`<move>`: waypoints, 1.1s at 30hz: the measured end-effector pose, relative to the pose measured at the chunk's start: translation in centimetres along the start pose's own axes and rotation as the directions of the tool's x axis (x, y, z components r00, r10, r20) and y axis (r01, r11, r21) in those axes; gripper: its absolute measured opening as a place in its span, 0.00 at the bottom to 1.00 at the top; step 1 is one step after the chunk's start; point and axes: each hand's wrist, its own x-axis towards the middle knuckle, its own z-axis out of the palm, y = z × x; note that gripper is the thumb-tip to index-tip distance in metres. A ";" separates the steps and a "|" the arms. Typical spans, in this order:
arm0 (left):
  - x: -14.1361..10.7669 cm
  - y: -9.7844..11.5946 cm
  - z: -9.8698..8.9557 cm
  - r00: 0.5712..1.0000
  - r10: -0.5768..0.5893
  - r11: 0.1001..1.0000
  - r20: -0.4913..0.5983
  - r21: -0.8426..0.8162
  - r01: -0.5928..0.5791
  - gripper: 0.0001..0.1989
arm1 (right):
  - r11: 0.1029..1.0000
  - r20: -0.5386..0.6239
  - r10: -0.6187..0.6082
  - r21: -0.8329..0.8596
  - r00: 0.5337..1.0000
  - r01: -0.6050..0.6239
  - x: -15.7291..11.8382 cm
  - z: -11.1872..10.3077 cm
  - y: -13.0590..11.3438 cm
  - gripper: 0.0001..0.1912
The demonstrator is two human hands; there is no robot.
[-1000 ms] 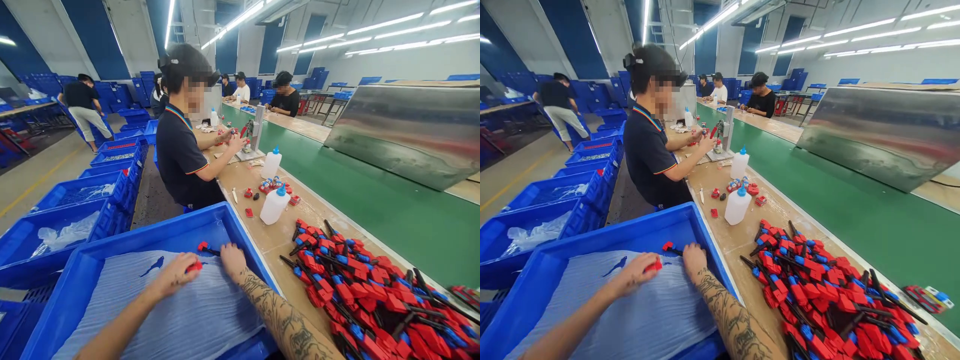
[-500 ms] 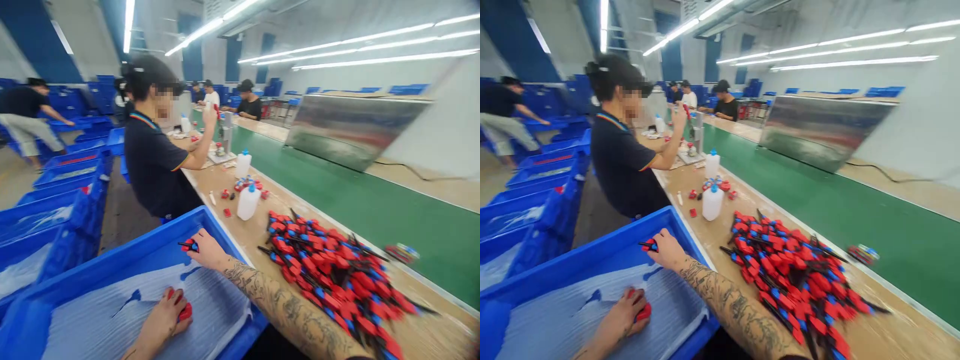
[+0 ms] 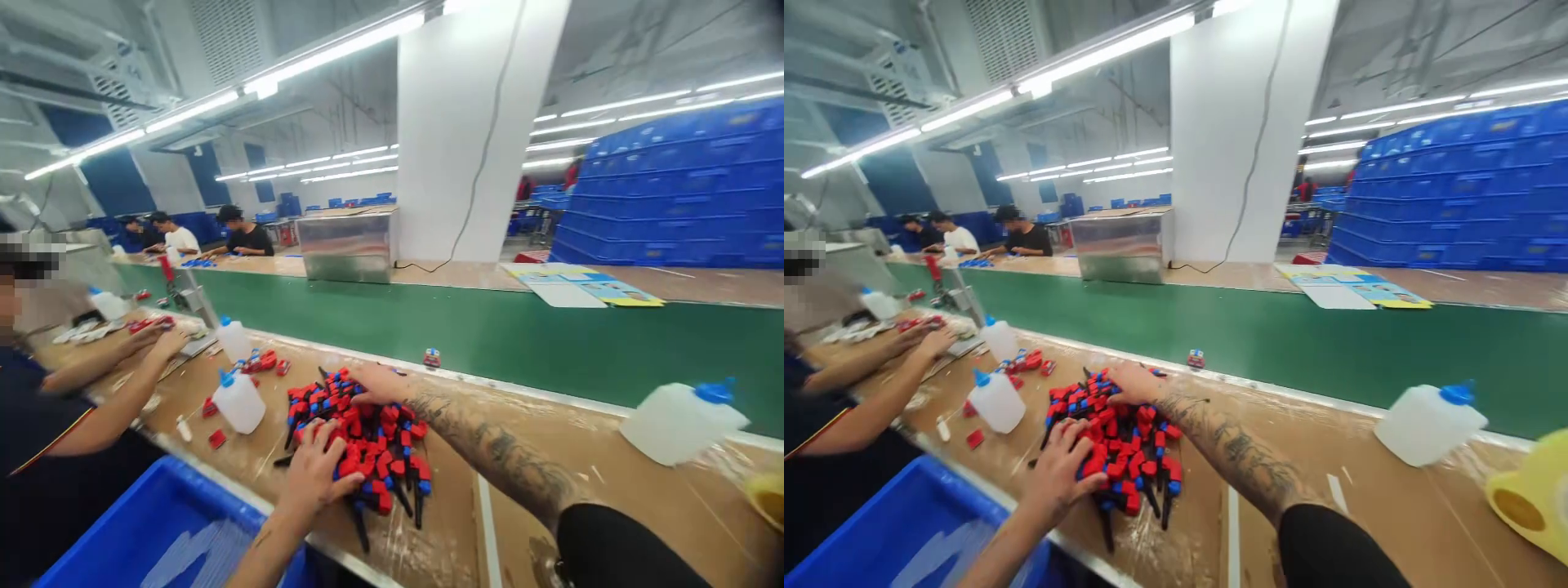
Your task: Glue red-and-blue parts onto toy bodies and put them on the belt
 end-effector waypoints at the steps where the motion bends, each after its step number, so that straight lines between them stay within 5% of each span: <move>1: 1.9 1.3 1.8 0.998 0.052 0.997 0.021 0.056 -0.054 0.19 | 1.000 -0.022 0.024 0.011 0.999 -0.024 -0.4 -0.2 1.0 0.14; 4: 4.2 3.1 6.1 0.987 0.150 0.974 0.057 0.161 -0.157 0.20 | 0.987 -0.113 0.156 0.057 0.981 -0.150 -2.6 -1.5 6.3 0.12; 6: 3.9 3.2 7.2 0.983 0.178 0.967 0.046 0.177 -0.183 0.21 | 0.961 -0.174 0.275 0.093 0.946 -0.262 -5.1 -2.7 11.2 0.14; 10: 3.2 4.2 5.9 0.996 0.053 0.999 -0.066 0.006 -0.052 0.18 | 0.870 -0.201 0.484 0.212 0.852 -0.444 -10.1 -3.2 19.7 0.16; 13: 3.5 6.5 4.8 0.973 -0.192 0.924 -0.129 -0.358 0.135 0.18 | 0.825 -0.206 0.538 0.330 0.818 -0.459 -12.2 -2.3 22.3 0.12; 15: 3.8 8.3 5.2 0.932 -0.356 0.744 -0.066 -0.624 0.240 0.21 | 0.802 -0.247 0.554 0.414 0.795 -0.431 -13.4 -1.9 22.6 0.11; 18: 4.2 11.2 7.5 0.830 -0.533 0.305 0.165 -0.877 0.371 0.28 | 0.772 -0.312 0.572 0.517 0.758 -0.369 -16.5 -2.0 21.2 0.17; 20: 4.5 13.4 9.5 0.773 -0.532 0.025 0.345 -0.907 0.421 0.32 | 0.764 -0.334 0.568 0.555 0.752 -0.330 -19.8 -2.0 19.1 0.21; 22: 4.8 15.9 11.1 0.757 -0.456 -0.128 0.469 -0.876 0.465 0.33 | 0.765 -0.322 0.538 0.574 0.779 -0.291 -23.3 -1.6 16.0 0.18; 25: 5.3 19.3 12.7 0.794 -0.369 -0.084 0.482 -0.869 0.488 0.29 | 0.792 -0.151 0.338 0.579 0.929 -0.194 -27.0 -0.5 10.9 0.22; 27: 5.6 20.7 13.3 0.831 -0.345 -0.009 0.437 -0.887 0.463 0.26 | 0.802 0.012 0.187 0.576 0.982 -0.159 -27.9 0.0 8.6 0.28; 29: 5.8 21.2 13.4 0.839 -0.338 0.012 0.425 -0.890 0.456 0.24 | 0.753 0.089 0.187 0.626 0.978 -0.201 -28.0 0.3 7.8 0.30; 33: 5.2 20.8 12.2 0.835 -0.312 -0.035 0.454 -0.883 0.467 0.22 | 0.382 0.115 0.431 0.875 0.895 -0.296 -27.6 0.2 9.4 0.14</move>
